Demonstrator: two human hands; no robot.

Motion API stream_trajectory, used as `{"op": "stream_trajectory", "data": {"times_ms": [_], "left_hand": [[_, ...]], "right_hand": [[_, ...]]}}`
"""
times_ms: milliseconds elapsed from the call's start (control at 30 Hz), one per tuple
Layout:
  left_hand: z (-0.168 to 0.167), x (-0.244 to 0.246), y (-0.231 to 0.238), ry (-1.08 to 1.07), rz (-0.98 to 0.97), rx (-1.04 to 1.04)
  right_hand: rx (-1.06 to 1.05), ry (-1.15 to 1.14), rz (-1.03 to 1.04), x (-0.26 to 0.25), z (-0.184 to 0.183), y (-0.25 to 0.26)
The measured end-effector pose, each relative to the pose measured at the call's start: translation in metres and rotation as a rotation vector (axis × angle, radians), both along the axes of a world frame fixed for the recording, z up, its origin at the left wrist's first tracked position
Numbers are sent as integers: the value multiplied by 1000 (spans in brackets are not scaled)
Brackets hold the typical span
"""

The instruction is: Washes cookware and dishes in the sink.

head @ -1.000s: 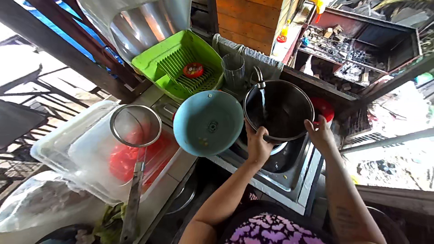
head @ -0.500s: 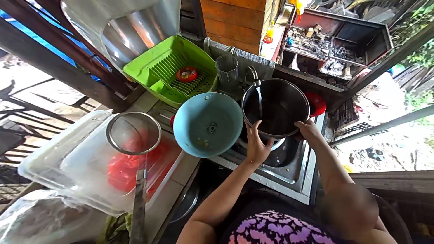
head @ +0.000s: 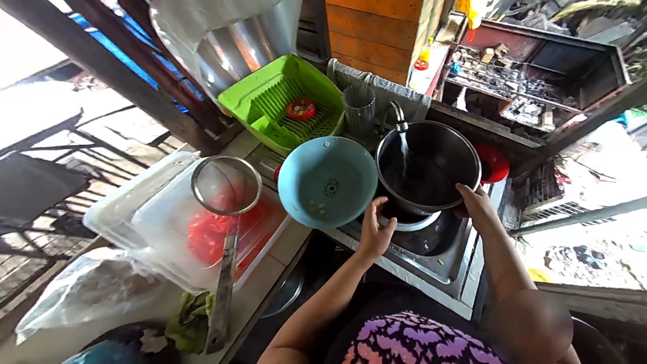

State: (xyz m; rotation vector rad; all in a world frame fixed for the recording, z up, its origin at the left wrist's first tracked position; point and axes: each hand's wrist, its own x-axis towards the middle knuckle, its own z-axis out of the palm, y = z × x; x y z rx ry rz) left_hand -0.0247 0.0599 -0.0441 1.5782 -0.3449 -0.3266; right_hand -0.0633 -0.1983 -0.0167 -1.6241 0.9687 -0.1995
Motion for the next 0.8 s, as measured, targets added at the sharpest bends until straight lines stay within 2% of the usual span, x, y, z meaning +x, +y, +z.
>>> {"op": "stream_trajectory", "data": {"times_ms": [100,167,233,300,433,667,800], "left_hand": [[16,-4,19,609,76,-181],[15,0,31,808,174,-296],[14,8,44,904,275,-404],[16,20,53,970,396,-485],[15,33,62,990,521,-571],[29,34,83,984,524,-592],[19,45,86,957,546,-580]], "right_hand": [[9,58,-36,4,5,5],[-10,44,-28,3,9,10],[-26,48,-13,2,20,20],[-44,52,-6,-1,26,26],[-65,25,-8,0,6,9],[-106,21,-1,2,-4,4],[-132,51,43,3,7,11]]}}
